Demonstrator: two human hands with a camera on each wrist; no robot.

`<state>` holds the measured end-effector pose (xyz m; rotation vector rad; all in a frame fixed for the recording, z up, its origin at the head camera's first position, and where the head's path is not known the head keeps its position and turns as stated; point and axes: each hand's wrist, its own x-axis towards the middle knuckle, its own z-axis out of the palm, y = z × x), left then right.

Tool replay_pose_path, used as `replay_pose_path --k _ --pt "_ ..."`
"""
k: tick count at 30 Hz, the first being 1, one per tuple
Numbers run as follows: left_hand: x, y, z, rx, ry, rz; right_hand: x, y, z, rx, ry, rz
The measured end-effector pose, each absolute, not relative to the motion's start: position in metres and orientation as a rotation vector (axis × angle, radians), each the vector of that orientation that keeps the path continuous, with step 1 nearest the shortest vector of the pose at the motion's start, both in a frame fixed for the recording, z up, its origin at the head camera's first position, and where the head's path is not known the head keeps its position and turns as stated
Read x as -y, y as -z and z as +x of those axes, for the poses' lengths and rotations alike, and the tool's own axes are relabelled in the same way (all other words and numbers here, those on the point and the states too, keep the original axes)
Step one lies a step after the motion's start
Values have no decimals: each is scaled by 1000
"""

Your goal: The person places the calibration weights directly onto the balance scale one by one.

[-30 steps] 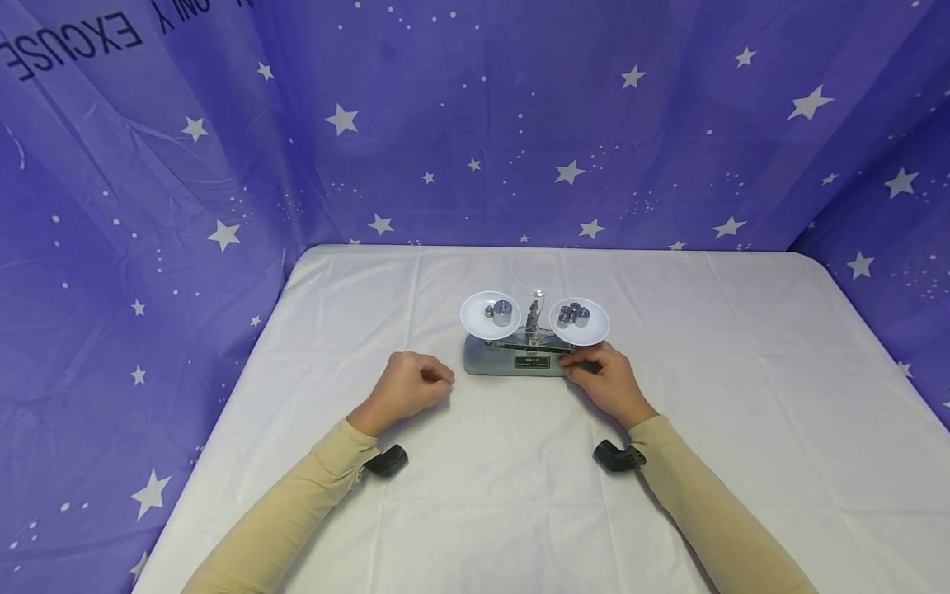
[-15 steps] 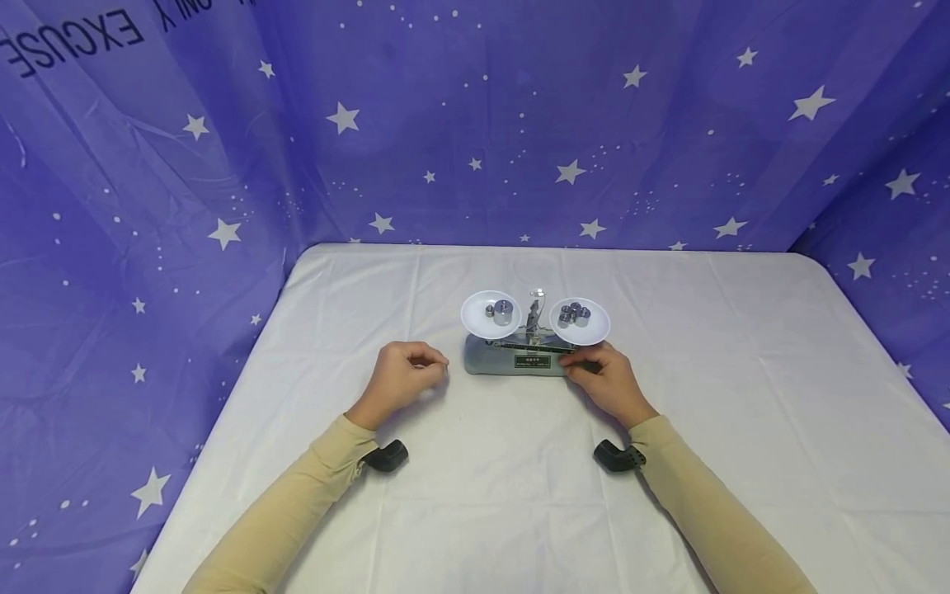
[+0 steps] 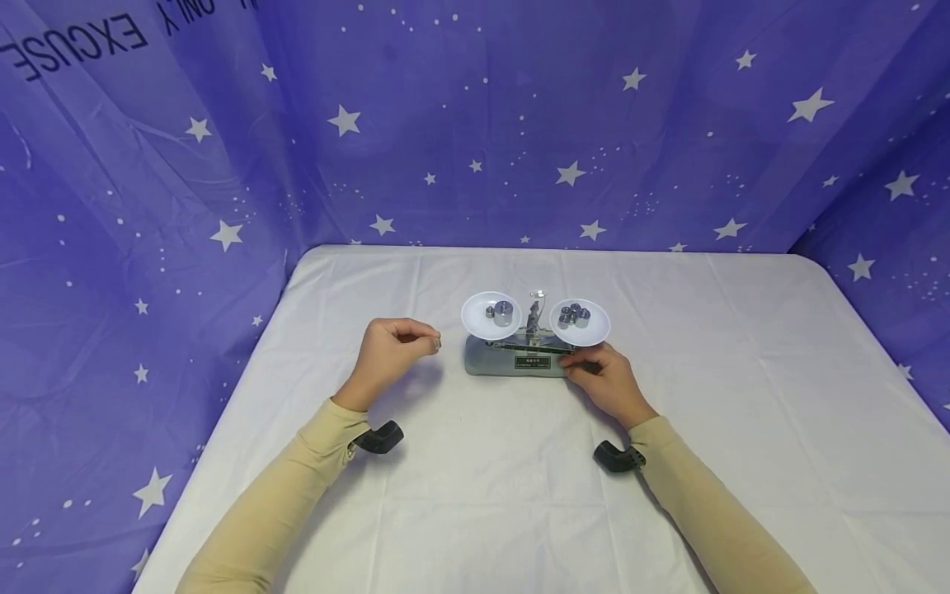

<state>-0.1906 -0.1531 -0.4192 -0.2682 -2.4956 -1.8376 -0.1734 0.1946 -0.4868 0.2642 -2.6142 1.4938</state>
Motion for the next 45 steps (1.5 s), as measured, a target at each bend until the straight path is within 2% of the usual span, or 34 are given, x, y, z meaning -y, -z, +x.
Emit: replay_pose_path --k 22,45 --pt "121 361 -206 2581 1699 -435 -196 488 -172 2604 -1503 252" --pt "91 366 -219 2693 1506 -515 -195 487 -173 2616 -1482 264"
